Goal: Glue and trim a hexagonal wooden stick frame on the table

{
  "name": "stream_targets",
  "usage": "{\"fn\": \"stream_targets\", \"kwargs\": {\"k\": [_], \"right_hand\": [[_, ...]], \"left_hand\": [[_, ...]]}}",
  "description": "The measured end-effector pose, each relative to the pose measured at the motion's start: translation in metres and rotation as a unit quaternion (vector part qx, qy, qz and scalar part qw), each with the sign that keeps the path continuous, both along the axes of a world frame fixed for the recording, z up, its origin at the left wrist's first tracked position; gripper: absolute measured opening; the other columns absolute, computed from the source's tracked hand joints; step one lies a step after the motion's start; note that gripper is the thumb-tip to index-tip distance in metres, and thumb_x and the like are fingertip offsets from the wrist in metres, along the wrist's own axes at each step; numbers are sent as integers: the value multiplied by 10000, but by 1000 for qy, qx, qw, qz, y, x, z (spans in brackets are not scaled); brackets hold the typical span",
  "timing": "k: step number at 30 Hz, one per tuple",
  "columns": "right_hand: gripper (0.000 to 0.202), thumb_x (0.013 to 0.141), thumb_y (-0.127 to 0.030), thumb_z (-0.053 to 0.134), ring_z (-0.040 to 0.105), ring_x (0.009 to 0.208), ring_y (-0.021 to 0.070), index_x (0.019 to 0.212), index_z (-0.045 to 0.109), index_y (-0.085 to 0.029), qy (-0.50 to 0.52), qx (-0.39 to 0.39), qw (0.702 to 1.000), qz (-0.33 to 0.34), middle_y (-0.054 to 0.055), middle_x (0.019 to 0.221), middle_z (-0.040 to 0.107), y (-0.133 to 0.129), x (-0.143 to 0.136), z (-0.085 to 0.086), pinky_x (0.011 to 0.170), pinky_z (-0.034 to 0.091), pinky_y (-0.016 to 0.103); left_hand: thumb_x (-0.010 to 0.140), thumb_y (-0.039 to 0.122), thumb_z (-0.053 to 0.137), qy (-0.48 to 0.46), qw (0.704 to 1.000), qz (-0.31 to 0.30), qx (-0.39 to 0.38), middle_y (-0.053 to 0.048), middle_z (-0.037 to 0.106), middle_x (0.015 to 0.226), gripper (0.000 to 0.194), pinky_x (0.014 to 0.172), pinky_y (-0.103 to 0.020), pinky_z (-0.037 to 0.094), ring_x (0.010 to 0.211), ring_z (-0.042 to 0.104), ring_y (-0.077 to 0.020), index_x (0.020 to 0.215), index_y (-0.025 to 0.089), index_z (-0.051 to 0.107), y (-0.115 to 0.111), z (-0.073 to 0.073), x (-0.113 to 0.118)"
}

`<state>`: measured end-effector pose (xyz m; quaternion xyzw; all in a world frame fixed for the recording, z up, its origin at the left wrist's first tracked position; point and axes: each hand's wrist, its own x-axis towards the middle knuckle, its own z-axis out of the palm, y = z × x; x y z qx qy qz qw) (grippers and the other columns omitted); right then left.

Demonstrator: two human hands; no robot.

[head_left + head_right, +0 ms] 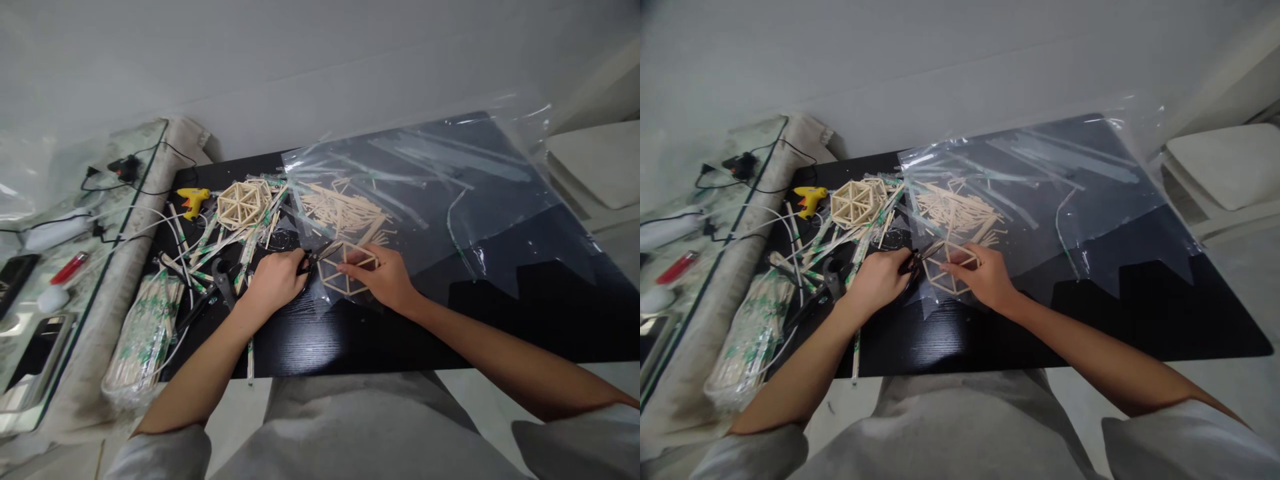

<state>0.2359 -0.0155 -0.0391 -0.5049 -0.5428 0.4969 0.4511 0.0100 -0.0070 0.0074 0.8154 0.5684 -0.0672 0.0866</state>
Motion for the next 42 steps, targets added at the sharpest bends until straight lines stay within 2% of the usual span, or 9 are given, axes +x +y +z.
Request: {"fn": "stream_targets", "kwargs": {"k": [8, 16, 27, 42], "right_hand": [[331, 690, -508, 914, 739, 669, 239, 777, 751, -234, 4, 1, 1000, 4, 42, 766, 779, 0, 1, -1, 673, 636, 382], [329, 704, -511, 908, 756, 710, 245, 782, 754, -231, 3, 7, 1000, 5, 46, 786, 788, -1, 0, -1, 723, 645, 384], [355, 690, -518, 917, 736, 628, 216, 783, 754, -218, 23, 17, 1000, -2, 38, 766, 784, -2, -1, -4, 616, 638, 335], [341, 698, -500, 918, 746, 659, 217, 790, 757, -214, 28, 21, 999, 2, 36, 762, 780, -3, -1, -5, 658, 643, 338]], "left_hand": [[946, 221, 543, 19, 1000, -4, -2, -109, 768, 977, 127, 757, -332, 492, 921, 740, -276, 1008, 188, 649, 0, 4, 0], [950, 279, 554, 6, 1000, 0, 20, -96, 765, 990, 118, 703, -352, 455, 914, 740, -293, 972, 193, 633, 0, 3, -2], [964, 284, 522, 22, 999, 22, 28, -74, 763, 1001, 146, 690, -350, 431, 913, 735, -276, 997, 195, 633, -4, 5, 4], [951, 272, 522, 8, 999, 14, 31, -84, 757, 969, 158, 684, -343, 429, 897, 728, -277, 998, 189, 647, -4, 2, 2]]}}
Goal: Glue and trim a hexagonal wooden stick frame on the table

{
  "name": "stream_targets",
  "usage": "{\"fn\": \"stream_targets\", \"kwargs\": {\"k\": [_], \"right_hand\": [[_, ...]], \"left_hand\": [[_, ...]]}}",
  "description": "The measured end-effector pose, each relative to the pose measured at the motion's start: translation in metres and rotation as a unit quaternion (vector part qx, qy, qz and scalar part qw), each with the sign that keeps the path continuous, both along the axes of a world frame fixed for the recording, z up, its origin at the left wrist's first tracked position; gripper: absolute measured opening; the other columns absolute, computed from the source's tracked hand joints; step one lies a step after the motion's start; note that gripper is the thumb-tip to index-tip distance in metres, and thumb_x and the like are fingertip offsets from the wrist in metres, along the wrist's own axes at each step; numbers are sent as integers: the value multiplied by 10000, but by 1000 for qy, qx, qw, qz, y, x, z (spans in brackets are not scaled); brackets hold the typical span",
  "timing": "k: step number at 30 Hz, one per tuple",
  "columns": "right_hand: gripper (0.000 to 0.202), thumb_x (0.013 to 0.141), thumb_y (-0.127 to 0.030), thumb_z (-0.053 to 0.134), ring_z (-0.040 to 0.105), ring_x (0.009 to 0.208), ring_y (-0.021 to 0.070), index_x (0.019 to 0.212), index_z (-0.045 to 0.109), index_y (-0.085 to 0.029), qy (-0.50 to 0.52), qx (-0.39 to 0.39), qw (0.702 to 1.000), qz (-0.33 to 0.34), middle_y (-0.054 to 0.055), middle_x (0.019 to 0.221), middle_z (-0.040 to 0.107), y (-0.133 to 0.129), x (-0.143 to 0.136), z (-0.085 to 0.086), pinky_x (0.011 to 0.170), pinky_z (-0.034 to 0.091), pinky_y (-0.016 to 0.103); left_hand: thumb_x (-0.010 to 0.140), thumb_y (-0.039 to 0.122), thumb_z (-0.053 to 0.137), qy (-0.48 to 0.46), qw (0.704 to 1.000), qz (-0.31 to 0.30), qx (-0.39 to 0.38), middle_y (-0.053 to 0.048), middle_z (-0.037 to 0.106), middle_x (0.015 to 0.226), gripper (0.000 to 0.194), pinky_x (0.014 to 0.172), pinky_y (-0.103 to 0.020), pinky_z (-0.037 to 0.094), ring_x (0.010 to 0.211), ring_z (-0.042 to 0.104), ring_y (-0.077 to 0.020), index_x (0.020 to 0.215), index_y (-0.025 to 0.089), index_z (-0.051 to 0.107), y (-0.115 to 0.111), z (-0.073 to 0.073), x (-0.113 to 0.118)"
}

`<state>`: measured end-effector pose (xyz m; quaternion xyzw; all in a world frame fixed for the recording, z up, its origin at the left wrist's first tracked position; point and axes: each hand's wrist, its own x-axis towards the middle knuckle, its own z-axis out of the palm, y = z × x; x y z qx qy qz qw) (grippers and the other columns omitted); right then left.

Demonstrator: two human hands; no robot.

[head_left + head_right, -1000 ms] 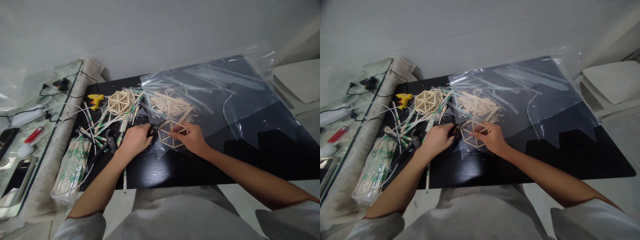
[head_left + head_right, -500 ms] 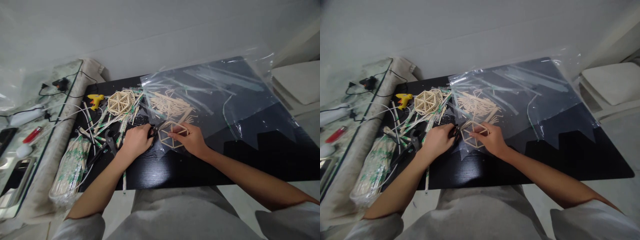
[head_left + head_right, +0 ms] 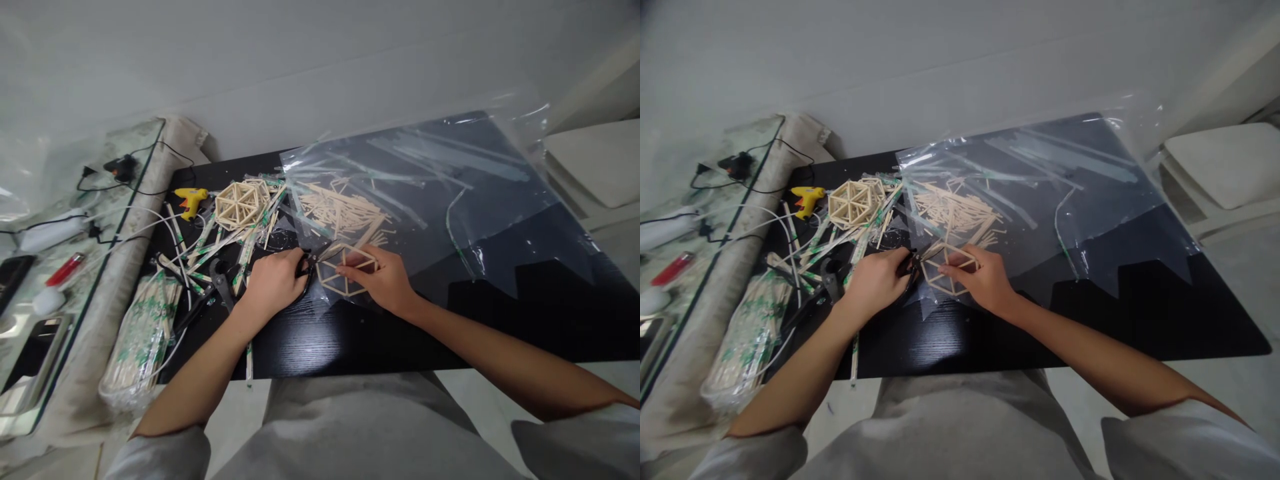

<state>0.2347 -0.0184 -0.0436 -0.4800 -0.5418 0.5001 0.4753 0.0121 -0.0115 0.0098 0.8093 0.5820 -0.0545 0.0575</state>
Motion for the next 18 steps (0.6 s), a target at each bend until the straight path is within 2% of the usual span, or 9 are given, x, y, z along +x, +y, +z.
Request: {"fn": "stream_targets", "kwargs": {"k": [18], "right_hand": [[362, 673, -515, 926, 756, 662, 228, 773, 756, -211, 1, -8, 1000, -8, 38, 761, 790, 1, 0, 4, 657, 653, 342]], "left_hand": [[936, 212, 533, 16, 1000, -8, -10, -96, 757, 969, 140, 721, -335, 468, 927, 740, -288, 1018, 180, 642, -1, 0, -1]]}}
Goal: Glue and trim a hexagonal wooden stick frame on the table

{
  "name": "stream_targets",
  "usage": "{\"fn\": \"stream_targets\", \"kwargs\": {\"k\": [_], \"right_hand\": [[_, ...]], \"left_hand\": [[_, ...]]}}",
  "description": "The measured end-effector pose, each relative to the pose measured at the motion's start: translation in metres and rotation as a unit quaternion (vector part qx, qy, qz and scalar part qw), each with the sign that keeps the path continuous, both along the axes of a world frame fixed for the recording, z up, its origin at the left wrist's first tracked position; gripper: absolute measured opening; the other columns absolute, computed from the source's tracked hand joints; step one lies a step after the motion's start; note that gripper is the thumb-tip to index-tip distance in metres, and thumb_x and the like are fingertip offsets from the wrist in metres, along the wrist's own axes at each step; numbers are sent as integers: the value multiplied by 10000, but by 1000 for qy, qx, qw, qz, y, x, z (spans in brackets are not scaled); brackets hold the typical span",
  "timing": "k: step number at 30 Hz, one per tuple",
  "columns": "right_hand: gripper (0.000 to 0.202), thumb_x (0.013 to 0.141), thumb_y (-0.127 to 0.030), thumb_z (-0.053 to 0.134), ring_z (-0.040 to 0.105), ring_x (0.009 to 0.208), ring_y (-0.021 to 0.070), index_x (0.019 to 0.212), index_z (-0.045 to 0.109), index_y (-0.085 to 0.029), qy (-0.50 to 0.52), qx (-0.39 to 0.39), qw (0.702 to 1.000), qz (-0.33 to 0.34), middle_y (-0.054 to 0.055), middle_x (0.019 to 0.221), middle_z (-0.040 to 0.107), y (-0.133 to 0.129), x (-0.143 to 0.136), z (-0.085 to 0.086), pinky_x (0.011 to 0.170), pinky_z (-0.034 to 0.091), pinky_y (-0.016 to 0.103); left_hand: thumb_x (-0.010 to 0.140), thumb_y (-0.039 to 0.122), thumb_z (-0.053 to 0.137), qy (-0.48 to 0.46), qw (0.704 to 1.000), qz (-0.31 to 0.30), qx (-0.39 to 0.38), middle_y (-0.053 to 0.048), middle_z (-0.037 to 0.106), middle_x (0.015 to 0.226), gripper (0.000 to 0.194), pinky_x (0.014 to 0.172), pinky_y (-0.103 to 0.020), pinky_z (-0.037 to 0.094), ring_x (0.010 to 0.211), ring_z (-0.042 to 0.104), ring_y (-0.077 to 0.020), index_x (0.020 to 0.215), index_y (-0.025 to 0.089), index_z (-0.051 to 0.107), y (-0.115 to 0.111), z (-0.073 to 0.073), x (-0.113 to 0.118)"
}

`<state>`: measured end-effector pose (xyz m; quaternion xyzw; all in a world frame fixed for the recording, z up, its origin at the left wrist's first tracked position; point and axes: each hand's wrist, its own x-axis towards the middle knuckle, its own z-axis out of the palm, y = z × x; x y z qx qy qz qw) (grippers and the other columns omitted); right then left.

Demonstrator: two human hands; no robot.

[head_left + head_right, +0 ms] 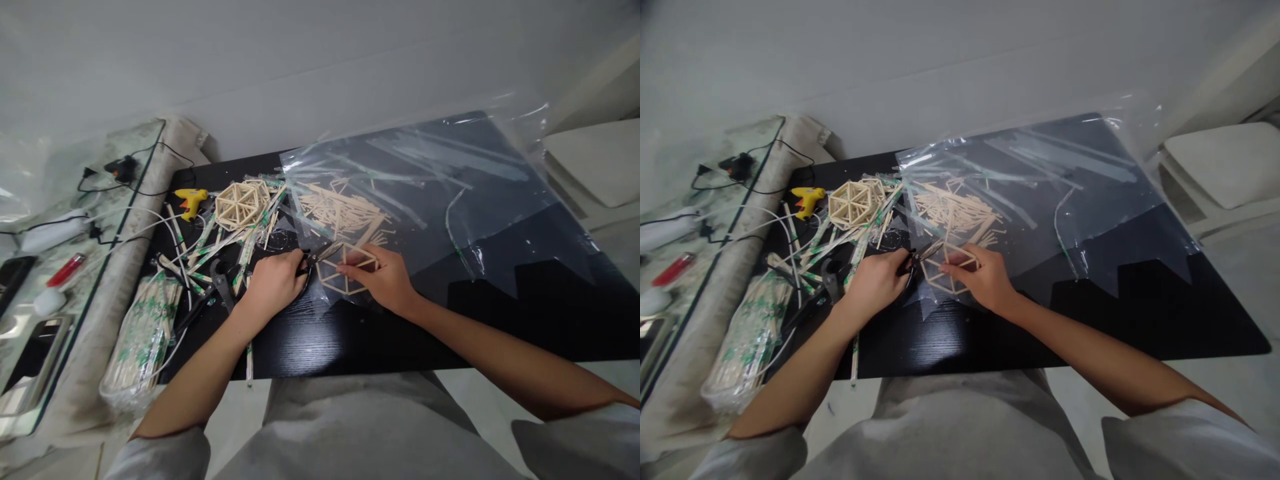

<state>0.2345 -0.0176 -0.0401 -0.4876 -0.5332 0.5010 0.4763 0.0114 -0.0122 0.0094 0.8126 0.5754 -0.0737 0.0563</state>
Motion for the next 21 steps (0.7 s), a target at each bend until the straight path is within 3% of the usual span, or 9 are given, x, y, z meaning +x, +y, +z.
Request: {"fn": "stream_targets", "kwargs": {"k": [21], "right_hand": [[365, 671, -517, 930, 727, 617, 216, 755, 736, -219, -14, 4, 1000, 19, 44, 747, 774, 5, 5, 4, 602, 632, 342]], "left_hand": [[943, 186, 527, -1, 1000, -18, -25, -110, 774, 957, 143, 747, -330, 477, 909, 746, -282, 1011, 173, 652, 4, 4, -4]]}}
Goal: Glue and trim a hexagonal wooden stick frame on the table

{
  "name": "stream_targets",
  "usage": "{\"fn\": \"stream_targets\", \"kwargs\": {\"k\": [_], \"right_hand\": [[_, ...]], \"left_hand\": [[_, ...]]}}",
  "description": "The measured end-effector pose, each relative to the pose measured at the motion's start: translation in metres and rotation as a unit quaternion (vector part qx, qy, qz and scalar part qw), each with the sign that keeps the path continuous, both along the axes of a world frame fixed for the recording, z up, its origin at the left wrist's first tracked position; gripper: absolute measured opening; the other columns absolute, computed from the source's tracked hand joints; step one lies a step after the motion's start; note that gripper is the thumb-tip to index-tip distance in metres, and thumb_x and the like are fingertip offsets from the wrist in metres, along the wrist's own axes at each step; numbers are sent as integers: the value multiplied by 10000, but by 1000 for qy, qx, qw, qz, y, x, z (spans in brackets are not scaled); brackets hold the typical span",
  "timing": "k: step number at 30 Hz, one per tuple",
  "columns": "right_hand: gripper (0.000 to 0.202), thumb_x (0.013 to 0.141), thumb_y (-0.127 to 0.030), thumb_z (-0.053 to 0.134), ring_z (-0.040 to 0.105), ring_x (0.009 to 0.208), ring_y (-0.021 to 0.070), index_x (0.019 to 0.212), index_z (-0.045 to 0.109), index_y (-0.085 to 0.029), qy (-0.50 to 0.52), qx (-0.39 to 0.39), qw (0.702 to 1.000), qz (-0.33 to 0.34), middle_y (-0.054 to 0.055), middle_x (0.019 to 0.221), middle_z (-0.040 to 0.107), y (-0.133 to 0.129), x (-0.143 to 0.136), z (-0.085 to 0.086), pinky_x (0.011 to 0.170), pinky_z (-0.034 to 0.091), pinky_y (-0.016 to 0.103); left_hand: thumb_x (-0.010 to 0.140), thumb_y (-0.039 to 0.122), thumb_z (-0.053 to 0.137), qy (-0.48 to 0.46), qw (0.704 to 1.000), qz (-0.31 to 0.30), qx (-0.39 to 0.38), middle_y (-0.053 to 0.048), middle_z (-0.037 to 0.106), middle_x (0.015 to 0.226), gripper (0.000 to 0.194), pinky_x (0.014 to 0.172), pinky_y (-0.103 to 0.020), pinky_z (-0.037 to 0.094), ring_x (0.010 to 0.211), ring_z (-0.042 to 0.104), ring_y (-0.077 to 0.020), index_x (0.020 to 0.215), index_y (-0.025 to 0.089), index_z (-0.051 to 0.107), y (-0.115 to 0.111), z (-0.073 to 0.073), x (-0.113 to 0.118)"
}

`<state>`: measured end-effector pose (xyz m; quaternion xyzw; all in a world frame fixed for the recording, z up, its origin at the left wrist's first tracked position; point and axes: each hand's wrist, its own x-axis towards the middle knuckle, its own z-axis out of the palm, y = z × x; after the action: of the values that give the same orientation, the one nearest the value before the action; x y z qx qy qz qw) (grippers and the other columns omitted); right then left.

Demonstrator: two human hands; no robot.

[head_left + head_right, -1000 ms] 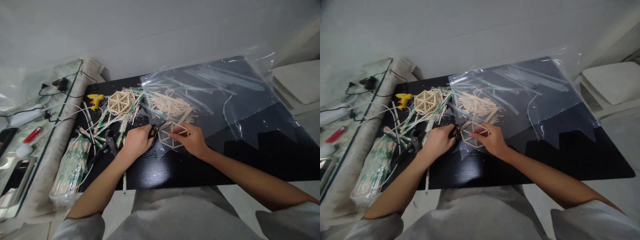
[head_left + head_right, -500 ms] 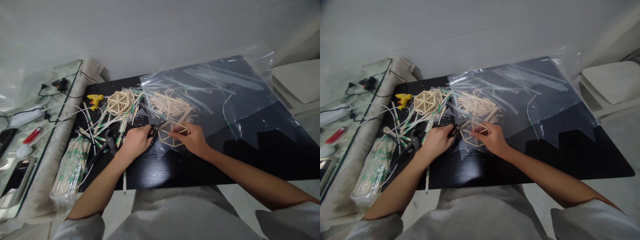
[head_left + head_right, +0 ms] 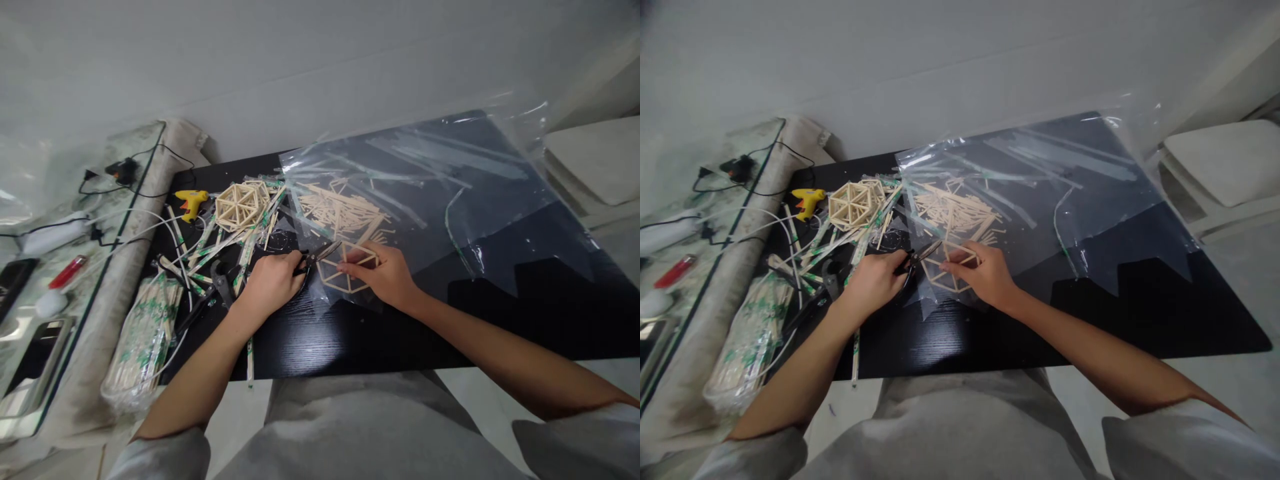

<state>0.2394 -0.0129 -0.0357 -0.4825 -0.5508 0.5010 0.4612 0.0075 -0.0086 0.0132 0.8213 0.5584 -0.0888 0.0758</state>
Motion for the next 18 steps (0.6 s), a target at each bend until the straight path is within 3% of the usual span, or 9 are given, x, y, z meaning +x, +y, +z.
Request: {"fn": "stream_targets", "kwargs": {"k": [18], "right_hand": [[368, 682, -536, 921, 725, 623, 219, 749, 744, -220, -23, 3, 1000, 21, 52, 764, 779, 5, 5, -4, 605, 620, 339]], "left_hand": [[958, 276, 569, -50, 998, 12, 25, -95, 760, 929, 132, 734, -306, 461, 859, 725, -245, 940, 191, 669, 3, -5, -4]]}}
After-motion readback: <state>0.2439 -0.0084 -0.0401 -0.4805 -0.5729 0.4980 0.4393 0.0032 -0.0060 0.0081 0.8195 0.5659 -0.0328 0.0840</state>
